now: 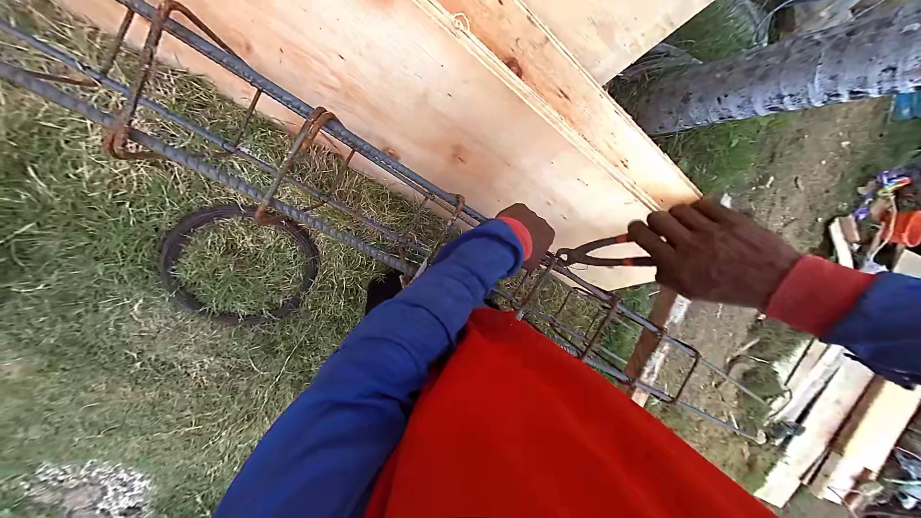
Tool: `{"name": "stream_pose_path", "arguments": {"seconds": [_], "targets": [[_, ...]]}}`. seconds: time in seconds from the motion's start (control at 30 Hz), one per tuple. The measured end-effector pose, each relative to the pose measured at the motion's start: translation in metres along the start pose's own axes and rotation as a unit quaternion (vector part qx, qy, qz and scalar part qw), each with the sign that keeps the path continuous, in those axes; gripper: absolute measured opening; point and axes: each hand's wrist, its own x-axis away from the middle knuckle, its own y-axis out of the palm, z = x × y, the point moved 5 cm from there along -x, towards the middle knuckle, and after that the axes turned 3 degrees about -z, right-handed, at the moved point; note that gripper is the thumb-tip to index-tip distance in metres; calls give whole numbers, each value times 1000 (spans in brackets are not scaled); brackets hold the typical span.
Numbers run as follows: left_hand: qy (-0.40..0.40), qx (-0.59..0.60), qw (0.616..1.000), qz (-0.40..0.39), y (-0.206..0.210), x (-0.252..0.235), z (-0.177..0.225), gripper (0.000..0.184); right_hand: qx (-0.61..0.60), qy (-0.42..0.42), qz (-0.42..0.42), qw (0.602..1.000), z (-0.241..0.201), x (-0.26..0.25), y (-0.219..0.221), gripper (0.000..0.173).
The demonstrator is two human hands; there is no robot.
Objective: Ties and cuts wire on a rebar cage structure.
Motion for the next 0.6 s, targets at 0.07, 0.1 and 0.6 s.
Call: {"name": "stream_pose_path", "arguments": {"seconds": [0.07,0.1,0.6], "targets": [[-4,4,1000,-3,1,0,-1,26,64,-42,70,995,11,-3,-8,48],[-5,4,1000,-7,1,0,0,25,87,-57,78,991,18,-4,-6,51],[8,-12,1000,-12,-1,1,0,26,-782,168,-417,431,14,17,88,63]]}}
